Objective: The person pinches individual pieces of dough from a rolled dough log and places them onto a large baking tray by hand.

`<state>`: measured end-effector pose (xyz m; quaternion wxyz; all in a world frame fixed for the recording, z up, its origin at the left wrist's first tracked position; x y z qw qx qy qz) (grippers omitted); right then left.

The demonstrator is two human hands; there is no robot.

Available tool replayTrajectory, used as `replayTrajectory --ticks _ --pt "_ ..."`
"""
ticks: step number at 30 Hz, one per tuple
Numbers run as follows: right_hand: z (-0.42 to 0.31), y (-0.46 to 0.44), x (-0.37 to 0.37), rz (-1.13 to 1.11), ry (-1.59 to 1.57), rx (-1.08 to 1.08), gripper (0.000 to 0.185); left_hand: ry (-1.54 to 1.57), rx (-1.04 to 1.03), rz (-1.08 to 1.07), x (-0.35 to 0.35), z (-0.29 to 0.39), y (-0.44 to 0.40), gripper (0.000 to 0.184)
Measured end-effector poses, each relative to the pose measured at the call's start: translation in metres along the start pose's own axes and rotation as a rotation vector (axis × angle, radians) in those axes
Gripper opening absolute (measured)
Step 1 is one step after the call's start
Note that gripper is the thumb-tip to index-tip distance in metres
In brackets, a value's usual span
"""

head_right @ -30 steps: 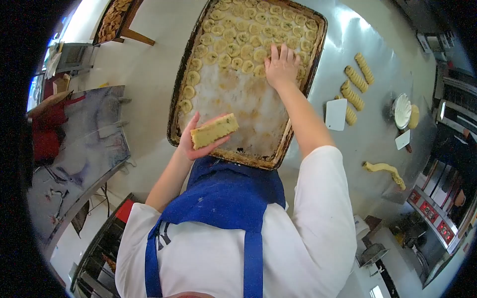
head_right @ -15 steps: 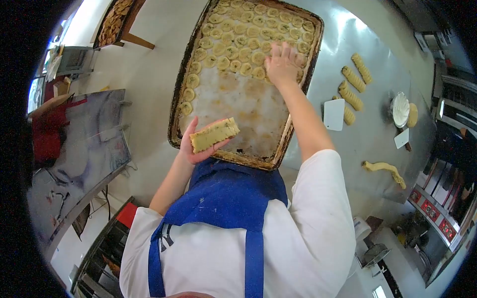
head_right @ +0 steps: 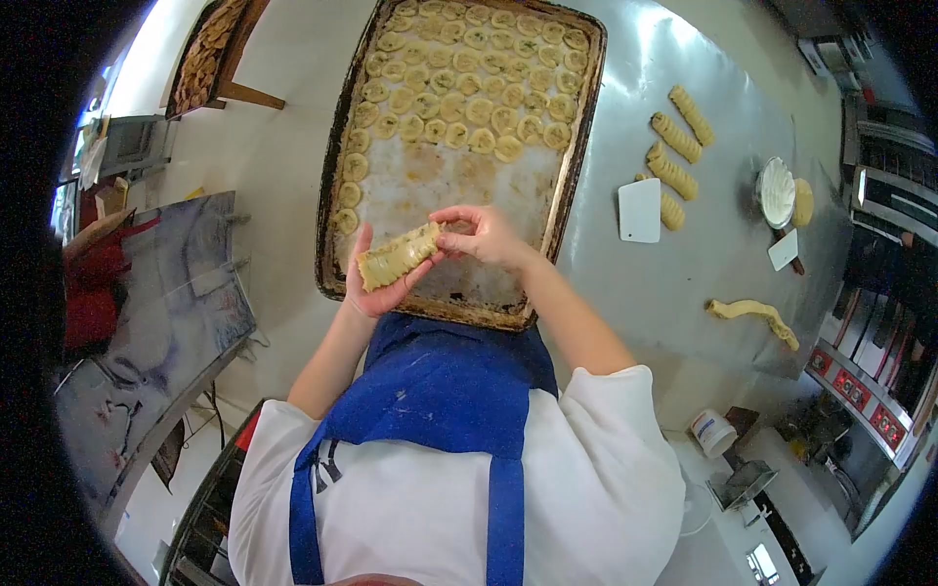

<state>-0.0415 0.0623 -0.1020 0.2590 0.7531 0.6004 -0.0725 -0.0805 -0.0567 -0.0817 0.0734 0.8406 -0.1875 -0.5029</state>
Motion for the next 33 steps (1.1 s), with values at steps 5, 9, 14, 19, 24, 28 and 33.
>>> replayTrajectory --ticks 5,9,14,19,24,28,33 --pt "0.024 0.003 0.006 -0.008 -0.014 -0.085 0.036 -0.138 0.047 0.169 0.012 -0.002 0.002 0.080" --pt "0.018 -0.001 0.007 -0.091 0.424 -0.029 0.039 -0.429 -0.049 0.425 0.039 0.014 0.008 0.067" --pt "-0.016 -0.023 0.042 0.161 1.009 0.220 0.041 -0.435 -0.226 0.519 0.045 0.025 0.019 0.065" --pt "-0.047 -0.028 0.022 0.175 1.622 0.457 0.047 -0.291 -0.140 0.208 0.028 0.014 0.032 0.075" --pt "-0.042 -0.073 0.025 0.266 1.749 0.512 0.057 -0.241 -0.169 0.228 0.025 0.011 0.037 0.076" --pt "-0.023 -0.077 0.018 0.145 1.899 0.658 0.058 -0.261 -0.162 0.223 0.023 0.007 0.042 0.073" --pt "-0.045 -0.081 0.025 0.249 1.759 0.579 0.057 -0.261 -0.173 0.199 0.023 0.004 0.047 0.071"
Point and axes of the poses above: each hand's wrist, its own y-axis away from the middle knuckle, its own x-axis out of the back of the hand, z = x × y, the point moved 9 cm from there along -y, towards the middle knuckle, and after that the axes turned 15 degrees about x, right-handed, at the moved point
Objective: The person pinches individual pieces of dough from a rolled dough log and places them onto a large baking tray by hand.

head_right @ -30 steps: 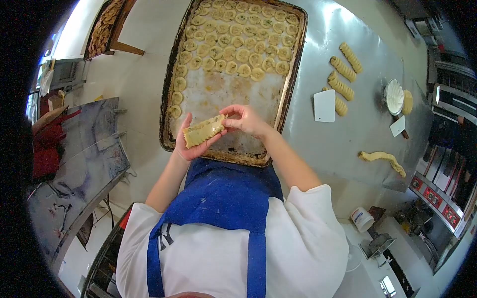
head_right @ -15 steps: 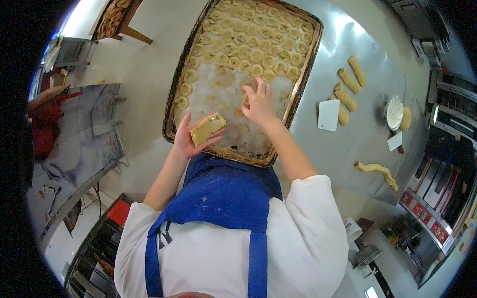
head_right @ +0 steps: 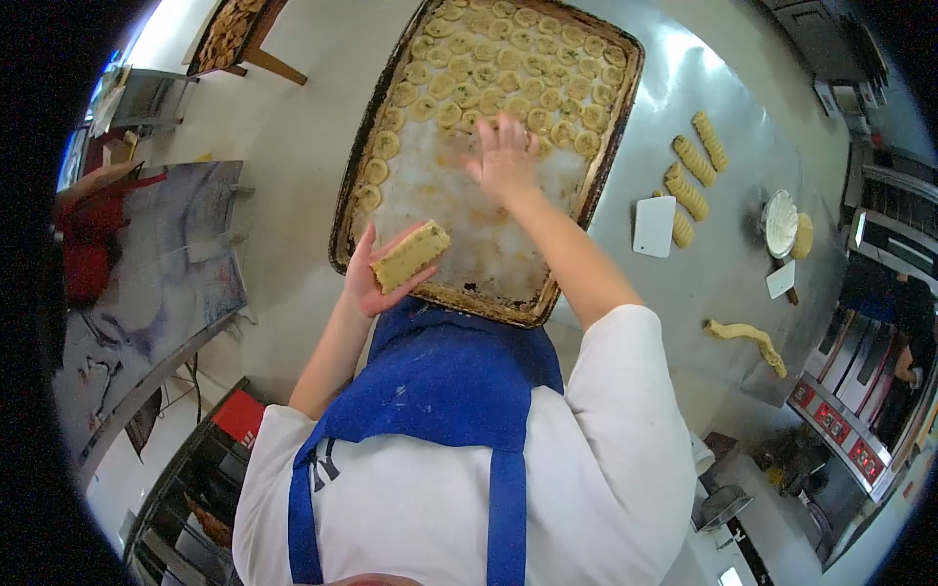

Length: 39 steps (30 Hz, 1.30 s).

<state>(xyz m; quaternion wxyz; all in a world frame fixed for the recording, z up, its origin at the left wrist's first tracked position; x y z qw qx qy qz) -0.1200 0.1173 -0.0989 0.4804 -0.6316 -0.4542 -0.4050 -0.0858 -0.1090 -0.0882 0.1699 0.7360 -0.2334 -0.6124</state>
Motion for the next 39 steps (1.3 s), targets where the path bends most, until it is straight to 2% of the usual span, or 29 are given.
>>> replayTrajectory --ticks 3,6,9,12,18,21,24,27,30,33,36,39 --pt "-0.002 0.003 -0.001 0.091 -0.051 0.166 0.057 0.009 -0.019 0.020 0.003 0.001 0.007 0.070" --pt "-0.009 -0.001 -0.002 0.030 0.111 0.252 0.059 -0.007 -0.021 0.015 0.003 0.002 0.008 0.069" --pt "-0.001 -0.003 0.006 0.064 0.052 0.111 0.059 -0.008 -0.019 0.002 -0.003 0.002 0.008 0.069" --pt "-0.001 0.001 0.002 0.067 0.121 0.095 0.060 -0.029 -0.022 0.018 -0.002 0.002 0.012 0.068" --pt "-0.008 0.016 -0.002 0.057 0.051 0.106 0.062 -0.060 0.017 0.020 0.000 -0.005 0.001 0.067" --pt "-0.004 0.018 0.003 0.043 0.051 0.046 0.051 -0.070 0.035 0.016 0.000 -0.007 -0.002 0.066" --pt "0.021 0.028 0.008 -0.132 -0.453 -0.330 0.034 -0.106 0.040 0.022 0.001 -0.011 -0.001 0.064" --pt "0.025 0.057 0.019 -0.178 -0.265 -0.294 0.025 -0.126 0.039 0.004 0.000 -0.013 0.002 0.063" --pt "0.005 0.068 0.024 -0.113 -0.183 -0.200 0.026 -0.130 0.054 -0.006 0.003 -0.016 -0.001 0.062" --pt "0.007 0.066 0.019 -0.145 -0.303 -0.294 0.026 -0.159 0.061 0.024 0.006 -0.018 0.000 0.061" --pt "0.014 0.073 0.013 -0.213 -0.507 -0.591 0.023 -0.173 0.062 0.041 0.000 -0.020 0.000 0.061" --pt "0.006 0.068 0.007 -0.446 -0.501 -0.562 0.021 -0.173 0.062 0.043 0.001 -0.022 -0.004 0.061"
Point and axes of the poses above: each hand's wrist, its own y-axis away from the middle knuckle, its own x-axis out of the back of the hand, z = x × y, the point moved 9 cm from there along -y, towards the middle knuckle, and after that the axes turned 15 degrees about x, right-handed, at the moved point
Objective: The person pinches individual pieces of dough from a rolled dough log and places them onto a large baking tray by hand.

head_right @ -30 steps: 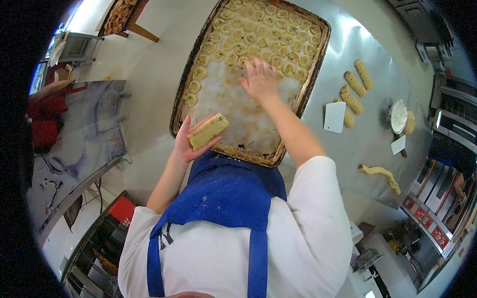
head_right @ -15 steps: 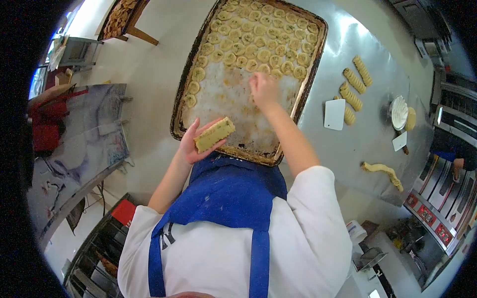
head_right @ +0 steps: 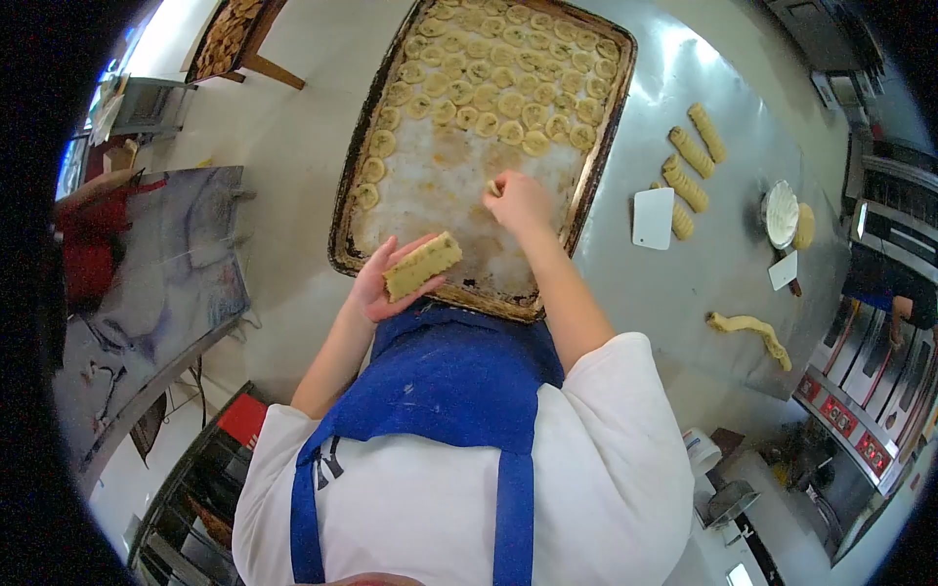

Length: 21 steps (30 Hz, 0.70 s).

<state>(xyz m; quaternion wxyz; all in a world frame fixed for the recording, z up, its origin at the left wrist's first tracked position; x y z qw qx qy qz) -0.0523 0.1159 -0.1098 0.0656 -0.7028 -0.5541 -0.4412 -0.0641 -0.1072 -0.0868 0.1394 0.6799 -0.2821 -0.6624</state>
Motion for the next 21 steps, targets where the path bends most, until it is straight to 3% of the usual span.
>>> replayTrajectory --ticks 3,7,10,14,21 --pt "-0.016 0.005 0.003 0.223 0.156 0.343 0.020 0.032 0.023 -0.019 0.001 -0.003 -0.004 0.059" --pt "0.009 0.012 0.031 0.198 0.004 0.189 0.031 0.046 0.029 -0.008 0.001 -0.004 -0.002 0.057" --pt "0.039 0.004 0.080 0.312 0.162 0.151 0.036 0.039 0.029 -0.004 0.001 -0.003 -0.003 0.056" --pt "0.056 -0.014 0.090 0.121 0.272 0.184 0.030 0.023 0.036 0.002 0.002 -0.002 -0.005 0.056" --pt "0.045 -0.019 0.101 0.220 0.552 0.491 0.021 0.022 0.050 -0.012 -0.001 -0.004 -0.008 0.057"
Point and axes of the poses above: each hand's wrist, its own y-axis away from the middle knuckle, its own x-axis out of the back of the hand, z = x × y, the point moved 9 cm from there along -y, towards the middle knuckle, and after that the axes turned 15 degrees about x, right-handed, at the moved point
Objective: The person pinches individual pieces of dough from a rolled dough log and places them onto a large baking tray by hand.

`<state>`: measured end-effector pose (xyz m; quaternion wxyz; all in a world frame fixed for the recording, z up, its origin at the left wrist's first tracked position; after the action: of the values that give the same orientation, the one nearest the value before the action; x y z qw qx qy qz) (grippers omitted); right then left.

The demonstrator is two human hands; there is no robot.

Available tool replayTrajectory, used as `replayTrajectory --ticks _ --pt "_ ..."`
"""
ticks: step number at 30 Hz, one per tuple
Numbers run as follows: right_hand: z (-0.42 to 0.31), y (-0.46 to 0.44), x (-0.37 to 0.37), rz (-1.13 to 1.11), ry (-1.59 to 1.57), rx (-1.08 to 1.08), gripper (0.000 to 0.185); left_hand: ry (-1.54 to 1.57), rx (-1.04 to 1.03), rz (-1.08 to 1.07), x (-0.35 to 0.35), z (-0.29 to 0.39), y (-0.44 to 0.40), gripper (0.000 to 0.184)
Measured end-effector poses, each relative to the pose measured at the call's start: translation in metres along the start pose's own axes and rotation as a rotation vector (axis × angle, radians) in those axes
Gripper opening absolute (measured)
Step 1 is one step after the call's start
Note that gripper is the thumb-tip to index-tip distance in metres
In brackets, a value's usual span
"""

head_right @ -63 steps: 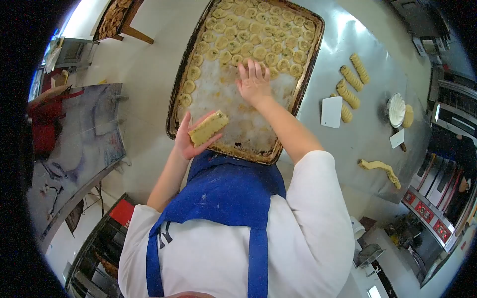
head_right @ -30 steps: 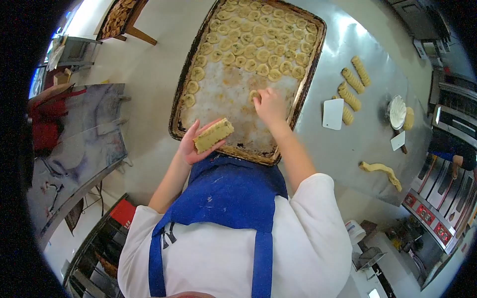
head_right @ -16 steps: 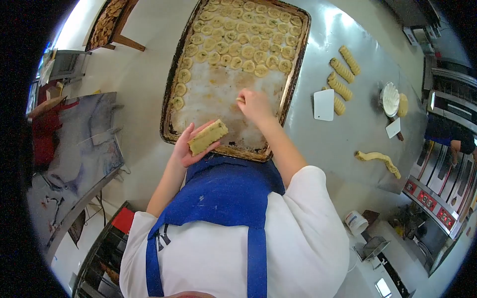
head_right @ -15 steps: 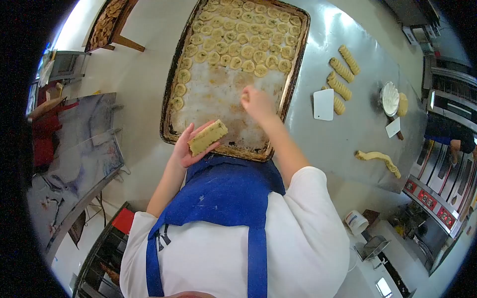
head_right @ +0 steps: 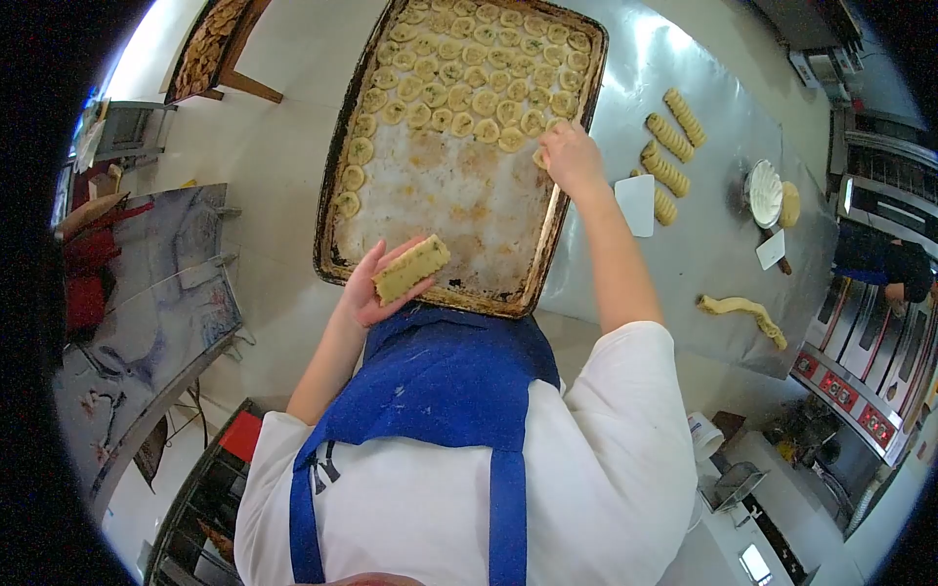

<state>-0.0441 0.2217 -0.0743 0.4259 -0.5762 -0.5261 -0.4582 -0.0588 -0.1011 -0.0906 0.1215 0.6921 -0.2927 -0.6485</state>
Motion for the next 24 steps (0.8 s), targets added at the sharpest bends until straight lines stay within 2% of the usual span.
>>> replayTrajectory --ticks 5,8,11,14,16,18,21,24 --pt "-0.020 0.002 -0.006 0.035 0.113 0.188 0.019 0.008 -0.002 0.002 0.008 -0.004 -0.002 0.058" --pt "-0.006 0.006 -0.005 0.022 0.142 0.124 0.020 0.007 0.002 0.003 0.008 -0.005 0.000 0.058" --pt "-0.018 0.009 0.012 0.101 0.157 0.143 0.025 0.014 0.002 0.003 0.007 -0.005 -0.003 0.060" --pt "-0.044 0.009 0.022 0.244 -0.045 0.010 0.032 0.051 -0.024 -0.034 -0.007 -0.002 -0.004 0.068" --pt "-0.086 0.009 -0.011 -0.046 -0.801 -0.120 0.041 0.191 0.009 -0.162 -0.025 -0.002 -0.003 0.075" --pt "-0.144 0.024 -0.036 -0.184 -1.601 -0.167 0.044 0.293 0.027 -0.250 -0.033 0.001 -0.007 0.081" --pt "-0.167 0.025 -0.037 -0.211 -1.780 -0.183 0.048 0.374 0.024 -0.305 -0.031 0.006 -0.009 0.086" --pt "-0.168 0.026 -0.036 -0.170 -1.818 -0.232 0.045 0.378 0.064 -0.310 -0.032 0.007 -0.010 0.086"
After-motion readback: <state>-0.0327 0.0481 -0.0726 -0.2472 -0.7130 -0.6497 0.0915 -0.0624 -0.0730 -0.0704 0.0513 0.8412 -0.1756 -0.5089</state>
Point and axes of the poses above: each hand's wrist, its own y-axis away from the middle knuckle, its own x-axis out of the back of the hand, z = x × y, the point moved 9 cm from there along -y, towards the middle knuckle, and after that the axes turned 15 degrees about x, right-handed, at the moved point
